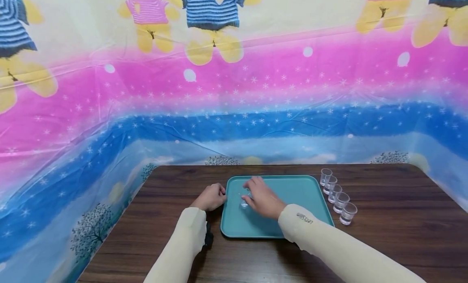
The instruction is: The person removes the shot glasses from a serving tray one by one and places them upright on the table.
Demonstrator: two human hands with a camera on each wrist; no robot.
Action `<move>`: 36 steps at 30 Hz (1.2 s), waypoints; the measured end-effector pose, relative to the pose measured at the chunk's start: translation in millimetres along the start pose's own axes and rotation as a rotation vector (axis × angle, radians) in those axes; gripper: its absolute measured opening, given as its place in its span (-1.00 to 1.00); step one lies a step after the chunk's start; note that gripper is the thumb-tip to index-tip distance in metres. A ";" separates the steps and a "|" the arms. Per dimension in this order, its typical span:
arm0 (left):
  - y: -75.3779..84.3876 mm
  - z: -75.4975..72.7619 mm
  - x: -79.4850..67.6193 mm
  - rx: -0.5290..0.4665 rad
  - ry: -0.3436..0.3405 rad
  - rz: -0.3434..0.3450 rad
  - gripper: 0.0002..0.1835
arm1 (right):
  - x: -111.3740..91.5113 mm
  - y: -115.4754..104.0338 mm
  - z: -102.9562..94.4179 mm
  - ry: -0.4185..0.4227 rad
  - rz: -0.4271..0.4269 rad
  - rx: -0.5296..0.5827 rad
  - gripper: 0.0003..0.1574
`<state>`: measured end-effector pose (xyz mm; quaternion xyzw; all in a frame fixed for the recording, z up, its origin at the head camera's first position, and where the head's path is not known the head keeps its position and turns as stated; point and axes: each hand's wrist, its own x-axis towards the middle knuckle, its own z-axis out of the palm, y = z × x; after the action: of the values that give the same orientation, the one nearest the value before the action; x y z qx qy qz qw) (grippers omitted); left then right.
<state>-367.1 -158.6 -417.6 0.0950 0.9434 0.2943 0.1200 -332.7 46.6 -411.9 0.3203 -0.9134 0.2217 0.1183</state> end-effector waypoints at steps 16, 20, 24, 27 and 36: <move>-0.1 1.8 -1.5 -0.008 -0.006 0.035 -0.81 | -33.3 26.7 -34.2 0.004 -0.023 -0.028 -0.66; 0.6 1.9 -0.2 -0.004 -0.009 0.039 -0.81 | -43.9 35.7 -43.1 0.026 -0.039 -0.053 -0.65; -0.6 2.4 0.1 -0.005 -0.009 0.032 -0.81 | -52.4 43.8 -50.8 0.041 -0.045 -0.070 -0.66; -1.8 2.1 -0.4 -0.005 -0.005 0.023 -0.81 | -58.2 47.6 -57.5 0.035 -0.024 -0.079 -0.66; 1.2 1.9 -0.4 0.002 -0.008 0.012 -0.83 | -82.0 64.9 -77.9 0.071 0.012 -0.112 -0.66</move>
<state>-366.0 -156.7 -418.3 0.1021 0.9425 0.2939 0.1217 -305.4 172.9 -394.6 0.2996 -0.9215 0.1819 0.1670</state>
